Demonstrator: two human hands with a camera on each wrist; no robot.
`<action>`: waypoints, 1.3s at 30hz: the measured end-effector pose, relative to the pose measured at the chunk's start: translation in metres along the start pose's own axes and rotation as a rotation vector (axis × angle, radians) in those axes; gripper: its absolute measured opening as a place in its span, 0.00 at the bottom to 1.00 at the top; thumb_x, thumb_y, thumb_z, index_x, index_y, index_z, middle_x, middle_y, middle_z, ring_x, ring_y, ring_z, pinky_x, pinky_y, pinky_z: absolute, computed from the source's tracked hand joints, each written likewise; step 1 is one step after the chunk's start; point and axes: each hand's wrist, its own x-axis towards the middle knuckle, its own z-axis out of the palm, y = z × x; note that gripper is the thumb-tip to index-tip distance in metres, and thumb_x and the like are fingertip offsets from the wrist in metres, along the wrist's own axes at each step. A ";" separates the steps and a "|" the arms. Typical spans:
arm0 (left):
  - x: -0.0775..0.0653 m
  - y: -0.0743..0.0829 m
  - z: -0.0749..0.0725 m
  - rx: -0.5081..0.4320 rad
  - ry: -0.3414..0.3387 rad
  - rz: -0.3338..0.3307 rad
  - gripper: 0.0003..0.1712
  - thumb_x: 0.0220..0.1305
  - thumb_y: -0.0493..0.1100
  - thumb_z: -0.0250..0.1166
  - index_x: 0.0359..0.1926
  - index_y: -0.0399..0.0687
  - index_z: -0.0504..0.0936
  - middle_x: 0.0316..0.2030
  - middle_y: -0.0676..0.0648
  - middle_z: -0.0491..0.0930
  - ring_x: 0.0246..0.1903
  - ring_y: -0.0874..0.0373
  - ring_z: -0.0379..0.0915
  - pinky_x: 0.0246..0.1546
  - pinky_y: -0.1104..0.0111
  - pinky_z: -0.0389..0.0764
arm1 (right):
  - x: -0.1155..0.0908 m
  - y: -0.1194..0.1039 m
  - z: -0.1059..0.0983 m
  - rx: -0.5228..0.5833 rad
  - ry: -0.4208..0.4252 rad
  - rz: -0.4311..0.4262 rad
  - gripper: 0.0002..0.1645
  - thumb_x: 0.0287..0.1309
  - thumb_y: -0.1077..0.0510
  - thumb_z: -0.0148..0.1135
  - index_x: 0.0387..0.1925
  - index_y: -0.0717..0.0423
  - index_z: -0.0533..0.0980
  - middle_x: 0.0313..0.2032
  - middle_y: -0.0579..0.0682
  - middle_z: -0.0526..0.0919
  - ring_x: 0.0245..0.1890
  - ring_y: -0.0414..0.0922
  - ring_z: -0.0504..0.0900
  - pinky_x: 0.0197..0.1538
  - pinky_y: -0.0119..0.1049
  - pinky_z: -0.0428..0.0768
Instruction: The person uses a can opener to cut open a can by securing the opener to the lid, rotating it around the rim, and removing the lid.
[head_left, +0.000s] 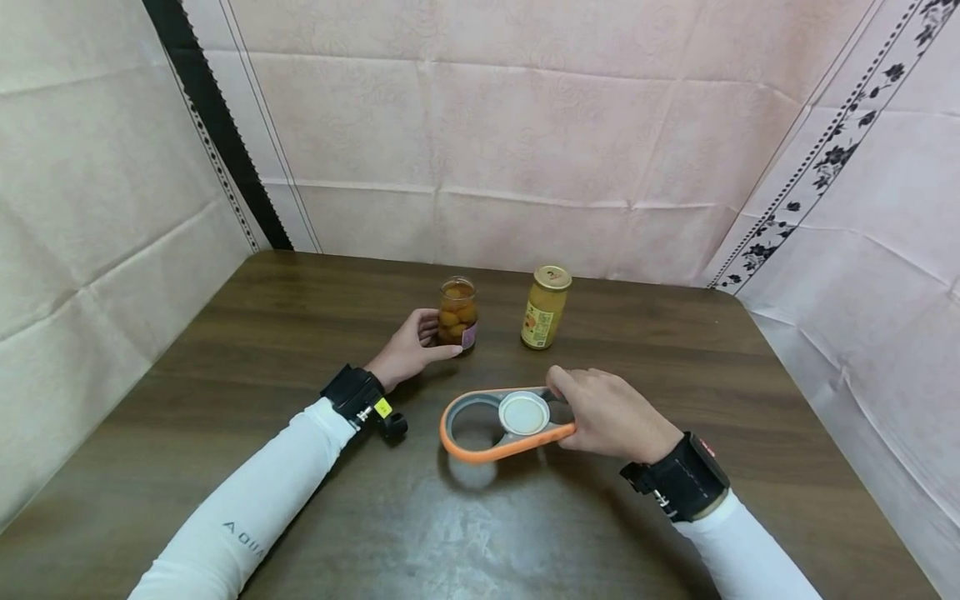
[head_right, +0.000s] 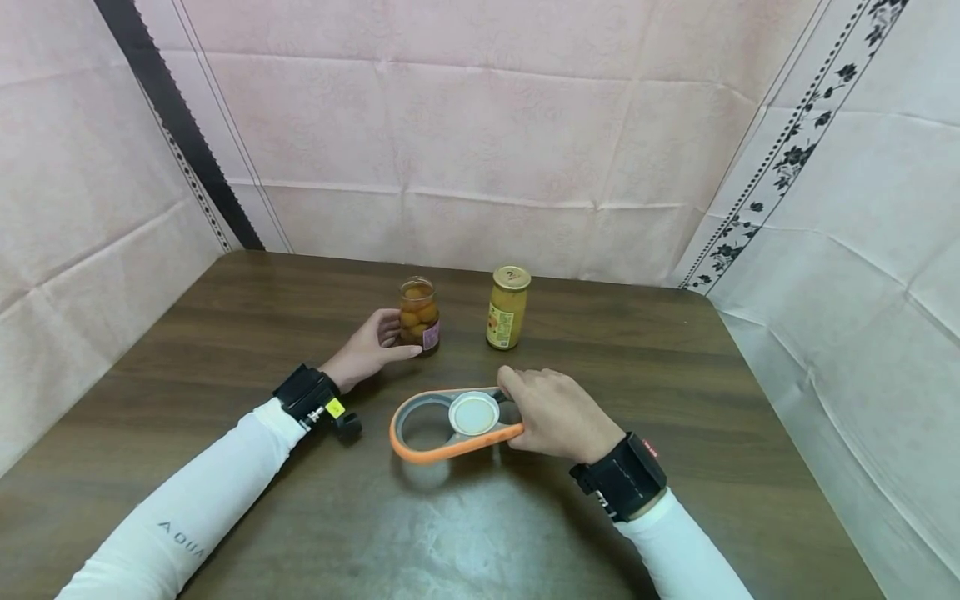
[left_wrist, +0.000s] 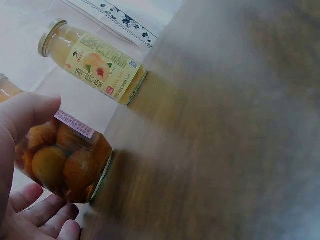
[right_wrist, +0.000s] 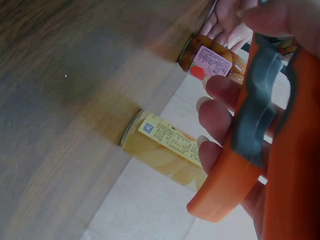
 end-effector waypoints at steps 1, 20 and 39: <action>-0.002 0.000 0.000 -0.002 0.001 0.001 0.50 0.60 0.51 0.75 0.74 0.47 0.56 0.75 0.39 0.60 0.75 0.43 0.57 0.76 0.51 0.59 | 0.000 0.001 0.001 0.003 0.000 -0.011 0.30 0.36 0.50 0.82 0.39 0.45 0.72 0.28 0.37 0.77 0.27 0.36 0.70 0.34 0.32 0.72; -0.009 0.001 -0.006 0.015 0.005 0.011 0.42 0.63 0.50 0.73 0.69 0.46 0.60 0.69 0.38 0.65 0.69 0.43 0.64 0.72 0.50 0.66 | -0.001 0.005 -0.003 0.009 0.002 -0.126 0.21 0.45 0.32 0.75 0.28 0.42 0.83 0.42 0.44 0.78 0.37 0.40 0.72 0.40 0.35 0.71; -0.009 0.000 -0.008 0.024 -0.003 -0.001 0.42 0.62 0.50 0.73 0.69 0.46 0.61 0.69 0.38 0.65 0.69 0.43 0.65 0.71 0.49 0.68 | -0.004 -0.007 -0.002 -0.027 0.010 -0.112 0.15 0.61 0.38 0.69 0.35 0.43 0.82 0.52 0.53 0.78 0.47 0.48 0.78 0.46 0.43 0.76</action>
